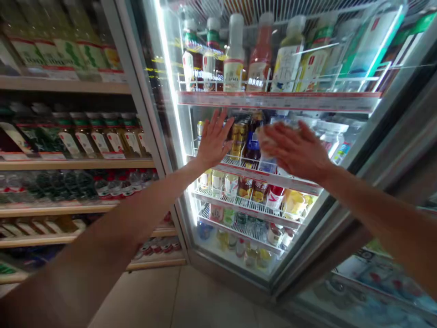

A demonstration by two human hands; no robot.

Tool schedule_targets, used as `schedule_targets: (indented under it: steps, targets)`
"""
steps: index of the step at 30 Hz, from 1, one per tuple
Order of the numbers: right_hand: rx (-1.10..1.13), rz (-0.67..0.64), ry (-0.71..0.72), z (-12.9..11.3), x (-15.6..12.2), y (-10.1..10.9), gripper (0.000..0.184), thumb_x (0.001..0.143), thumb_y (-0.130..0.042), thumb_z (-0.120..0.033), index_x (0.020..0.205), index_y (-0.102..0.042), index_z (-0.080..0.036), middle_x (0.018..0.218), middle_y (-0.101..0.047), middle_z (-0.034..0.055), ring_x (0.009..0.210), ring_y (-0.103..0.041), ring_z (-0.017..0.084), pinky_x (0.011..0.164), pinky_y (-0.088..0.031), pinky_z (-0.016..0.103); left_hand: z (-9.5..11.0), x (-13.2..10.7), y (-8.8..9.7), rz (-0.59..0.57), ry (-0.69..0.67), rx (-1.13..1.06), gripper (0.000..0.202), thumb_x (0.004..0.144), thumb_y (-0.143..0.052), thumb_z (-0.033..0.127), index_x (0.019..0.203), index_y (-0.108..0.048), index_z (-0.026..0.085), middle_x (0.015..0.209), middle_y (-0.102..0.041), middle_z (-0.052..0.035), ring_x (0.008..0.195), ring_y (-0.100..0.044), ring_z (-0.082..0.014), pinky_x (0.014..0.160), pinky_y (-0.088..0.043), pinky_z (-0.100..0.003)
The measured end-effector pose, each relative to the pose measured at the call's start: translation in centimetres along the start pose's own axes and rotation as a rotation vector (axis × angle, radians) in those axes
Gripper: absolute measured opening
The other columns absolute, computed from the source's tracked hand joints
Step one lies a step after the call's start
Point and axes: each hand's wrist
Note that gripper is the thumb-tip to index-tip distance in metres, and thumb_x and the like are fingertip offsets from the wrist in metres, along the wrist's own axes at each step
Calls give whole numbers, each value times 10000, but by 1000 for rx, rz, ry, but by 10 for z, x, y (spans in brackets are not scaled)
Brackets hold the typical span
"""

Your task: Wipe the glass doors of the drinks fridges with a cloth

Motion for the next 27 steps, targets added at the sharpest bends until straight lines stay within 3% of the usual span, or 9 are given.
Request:
schedule_targets:
  steps: [2, 5, 7, 10, 16, 18, 22, 24, 27]
  targets:
    - [6, 28, 52, 25, 15, -1, 411, 837, -451, -310, 1044, -605, 10, 1444, 320, 183, 1052, -559, 174, 903, -348, 517, 9, -4, -8, 49, 72, 1, 555, 913, -319, 369, 1430, -264, 174, 1529, -211, -86, 1427, -52, -226, 1147, -69, -472]
    - [28, 89, 249, 61, 16, 4, 428, 863, -468, -306, 1228, -541, -96, 1548, -45, 133, 1357, -278, 264, 1061, -170, 538, 16, -7, -17, 123, 121, -11, 556, 922, -315, 391, 1428, -271, 165, 1523, -226, -98, 1427, -44, -236, 1152, -55, -482]
    - [58, 96, 441, 72, -3, 7, 426, 854, -496, -264, 1272, -508, -184, 1523, -228, 77, 1411, -151, 246, 1116, -108, 491, 15, -9, -21, 161, 106, -24, 557, 923, -330, 385, 1431, -266, 166, 1517, -238, -106, 1426, -54, -242, 1152, -59, -493]
    - [42, -7, 701, 76, -20, 6, 423, 850, -477, -205, 1268, -486, -274, 1478, -339, 5, 1394, -222, 190, 1137, -158, 446, 9, -10, -26, 208, 56, -39, 587, 917, -371, 369, 1450, -213, 181, 1513, -247, -110, 1424, -58, -244, 1150, -79, -513]
    - [-78, 255, 148, 92, 4, 16, 505, 848, -478, -250, 1347, -416, -202, 1506, -261, 112, 1381, -239, 305, 1077, -227, 567, 3, -10, -30, 304, 8, -50, 632, 909, -412, 341, 1464, -158, 179, 1512, -232, -127, 1422, -56, -247, 1149, -95, -512]
    - [-78, 269, 132, 88, -28, 14, 499, 843, -481, -240, 1338, -425, -201, 1510, -250, 115, 1387, -228, 307, 1070, -263, 548, 4, -12, -30, 310, 11, -57, 634, 905, -426, 328, 1464, -163, 186, 1511, -233, -125, 1420, -75, -251, 1150, -100, -510]
    - [-94, 49, 304, 82, -99, 6, 487, 841, -481, -194, 1322, -433, -250, 1521, -239, 63, 1398, -218, 258, 1109, -241, 494, 8, -18, -33, 325, 29, -81, 655, 893, -454, 299, 1467, -151, 208, 1517, -216, -118, 1417, -94, -260, 1148, -109, -514]
    - [-91, 68, 273, 87, -92, 8, 523, 849, -474, -198, 1359, -385, -274, 1517, -252, 51, 1397, -225, 247, 1118, -225, 509, 15, -19, -33, 357, 33, -102, 679, 886, -469, 284, 1470, -130, 209, 1525, -188, -122, 1417, -85, -269, 1145, -108, -525]
    - [-41, 248, 34, 91, -43, 11, 631, 858, -444, -183, 1445, -226, -260, 1540, -170, 73, 1412, -165, 270, 1104, -251, 547, 40, -15, -31, 392, -28, -183, 687, 879, -480, 258, 1467, -124, 238, 1540, -148, -107, 1417, -106, -277, 1139, -129, -536]
Point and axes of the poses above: each hand's wrist, its own x-axis towards the middle knuckle, its own y-axis out of the back of the hand, z = x × y
